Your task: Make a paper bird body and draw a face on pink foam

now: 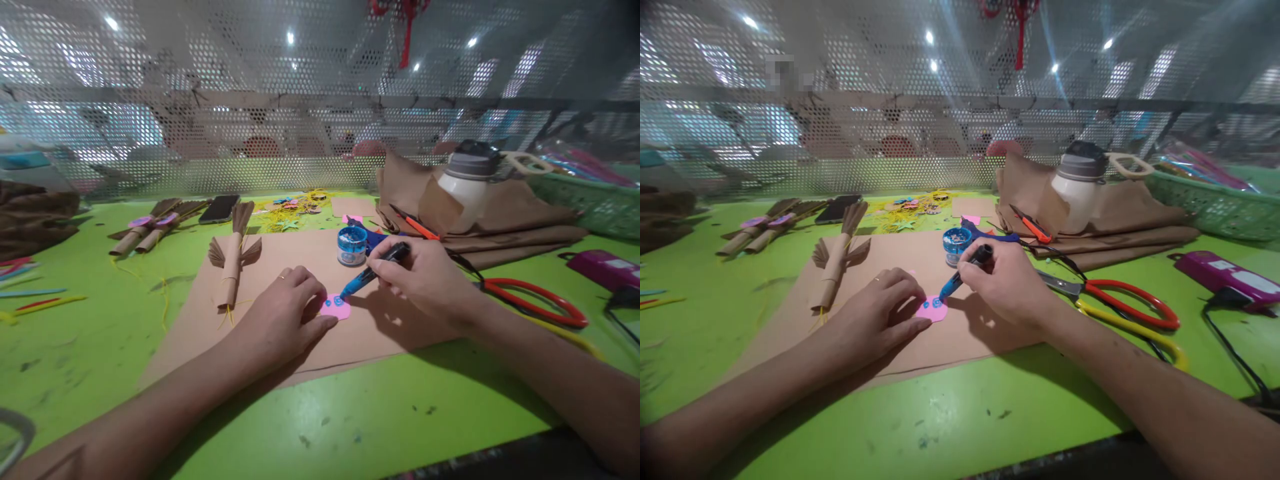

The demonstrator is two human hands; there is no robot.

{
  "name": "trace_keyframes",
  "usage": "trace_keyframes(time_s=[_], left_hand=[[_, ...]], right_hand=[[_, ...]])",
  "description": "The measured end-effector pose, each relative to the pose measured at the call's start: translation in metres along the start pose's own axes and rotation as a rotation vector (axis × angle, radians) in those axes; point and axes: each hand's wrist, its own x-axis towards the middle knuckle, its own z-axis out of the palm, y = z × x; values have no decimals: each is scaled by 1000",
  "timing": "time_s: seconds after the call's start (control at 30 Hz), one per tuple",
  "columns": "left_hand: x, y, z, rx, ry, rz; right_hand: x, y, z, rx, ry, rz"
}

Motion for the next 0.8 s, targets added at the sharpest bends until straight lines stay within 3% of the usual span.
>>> trace_keyframes(time_s=[0.8], left_hand=[[0,-2,1,3,5,9]], right_hand=[[0,5,2,67,-8,-30]])
